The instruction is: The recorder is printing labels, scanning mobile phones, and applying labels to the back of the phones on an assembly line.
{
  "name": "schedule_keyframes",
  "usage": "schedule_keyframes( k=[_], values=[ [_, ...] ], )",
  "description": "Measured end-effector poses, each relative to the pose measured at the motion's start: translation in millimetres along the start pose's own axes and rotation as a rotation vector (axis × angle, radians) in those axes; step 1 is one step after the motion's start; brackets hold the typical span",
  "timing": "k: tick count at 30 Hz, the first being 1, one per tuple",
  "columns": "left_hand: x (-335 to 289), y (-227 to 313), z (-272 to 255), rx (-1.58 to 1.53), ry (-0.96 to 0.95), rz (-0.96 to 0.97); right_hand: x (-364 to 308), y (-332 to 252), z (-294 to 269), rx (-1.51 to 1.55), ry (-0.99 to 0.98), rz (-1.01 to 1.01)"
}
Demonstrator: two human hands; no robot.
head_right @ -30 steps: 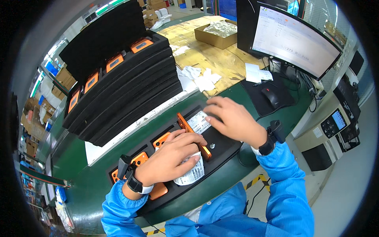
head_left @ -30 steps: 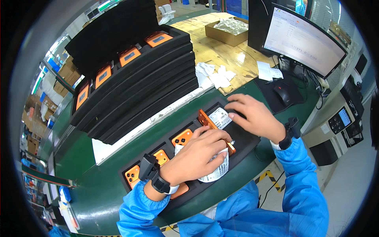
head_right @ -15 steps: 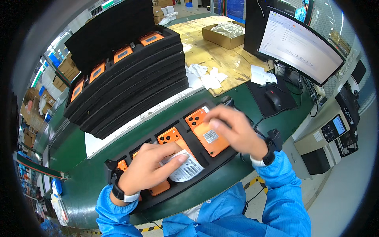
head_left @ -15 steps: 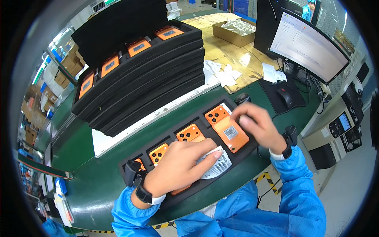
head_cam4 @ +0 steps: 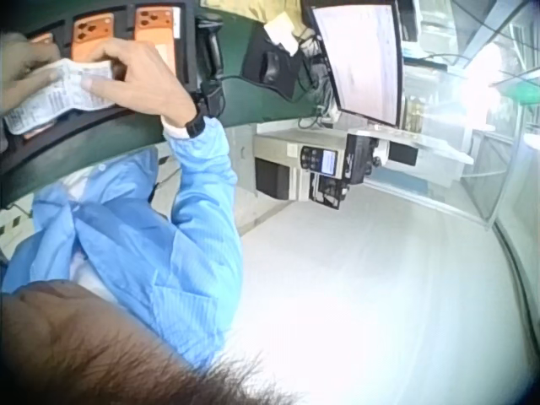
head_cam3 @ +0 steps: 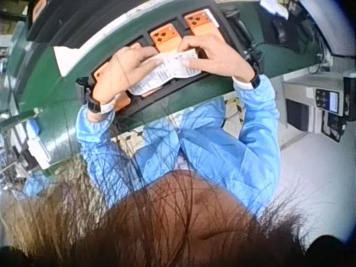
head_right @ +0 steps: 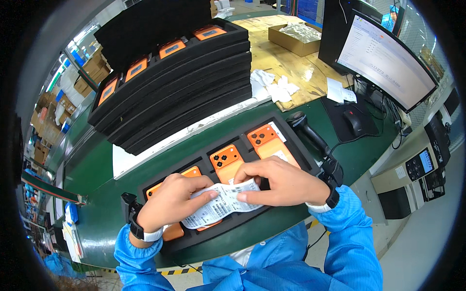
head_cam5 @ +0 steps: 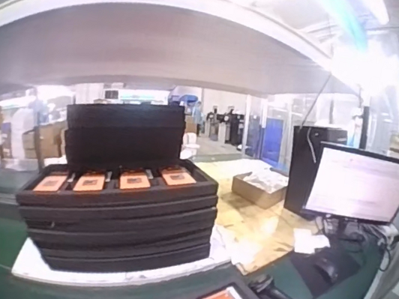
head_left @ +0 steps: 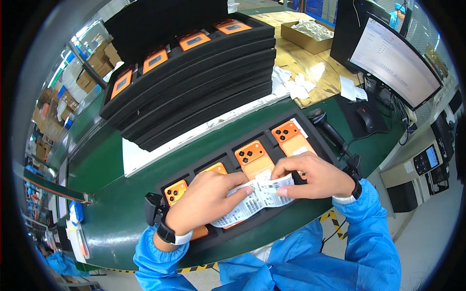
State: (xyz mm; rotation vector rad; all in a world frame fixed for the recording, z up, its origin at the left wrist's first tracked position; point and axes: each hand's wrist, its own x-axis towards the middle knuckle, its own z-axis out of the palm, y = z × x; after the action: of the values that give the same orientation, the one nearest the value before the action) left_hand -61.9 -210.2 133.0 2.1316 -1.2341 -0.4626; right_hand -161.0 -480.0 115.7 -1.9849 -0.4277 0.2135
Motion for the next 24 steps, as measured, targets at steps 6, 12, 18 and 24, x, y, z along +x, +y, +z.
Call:
schedule_keyframes(
  k=[6, 12, 18, 24],
  values=[
    [0, -1, 6, 0.041, -0.026, 0.019, 25, -6, 12, -0.331, 0.04, -0.149],
    [1, -1, 9, 0.072, -0.018, 0.032, 29, -5, 16, -0.369, 0.021, -0.119],
    [4, -1, 14, 0.073, -0.027, 0.044, 29, 2, 17, -0.391, 0.028, -0.107],
    [5, 1, 14, 0.265, 0.121, 0.088, 18, 30, 7, -0.083, 0.141, -0.124]
  ],
)
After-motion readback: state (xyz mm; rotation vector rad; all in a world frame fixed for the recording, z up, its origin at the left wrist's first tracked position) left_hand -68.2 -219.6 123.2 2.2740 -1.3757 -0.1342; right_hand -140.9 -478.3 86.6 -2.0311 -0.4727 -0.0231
